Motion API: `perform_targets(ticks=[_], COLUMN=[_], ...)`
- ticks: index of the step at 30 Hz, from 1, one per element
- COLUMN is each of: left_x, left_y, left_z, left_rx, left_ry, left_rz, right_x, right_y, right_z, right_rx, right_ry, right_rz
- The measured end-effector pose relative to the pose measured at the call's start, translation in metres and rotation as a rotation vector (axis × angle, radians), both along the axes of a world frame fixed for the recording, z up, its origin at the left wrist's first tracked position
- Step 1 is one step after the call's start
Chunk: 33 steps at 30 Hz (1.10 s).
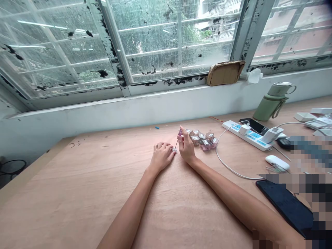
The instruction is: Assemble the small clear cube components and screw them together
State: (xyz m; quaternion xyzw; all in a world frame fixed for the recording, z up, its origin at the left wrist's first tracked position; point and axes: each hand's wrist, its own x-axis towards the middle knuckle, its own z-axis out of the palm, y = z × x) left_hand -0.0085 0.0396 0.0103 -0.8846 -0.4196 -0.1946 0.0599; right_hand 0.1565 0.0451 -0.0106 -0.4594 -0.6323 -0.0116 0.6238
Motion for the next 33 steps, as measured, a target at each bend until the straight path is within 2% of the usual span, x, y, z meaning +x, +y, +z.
perform_targets(ticks=[11, 25, 33], left_x=[0.0005, 0.0001, 0.0008], left_y=[-0.0021, -0.0016, -0.0021], left_z=[0.0036, 0.0018, 0.0033], left_rx=[-0.021, -0.019, -0.029], left_ry=[0.027, 0.016, 0.024], left_rz=[0.012, 0.011, 0.014], right_x=[-0.0032, -0.0048, -0.0052], right_y=[-0.0022, -0.0084, -0.0078], right_z=[-0.0008, 0.0008, 0.0033], right_rx=[0.036, -0.044, 0.017], right_ry=[-0.081, -0.041, -0.071], right_rz=[0.073, 0.138, 0.052])
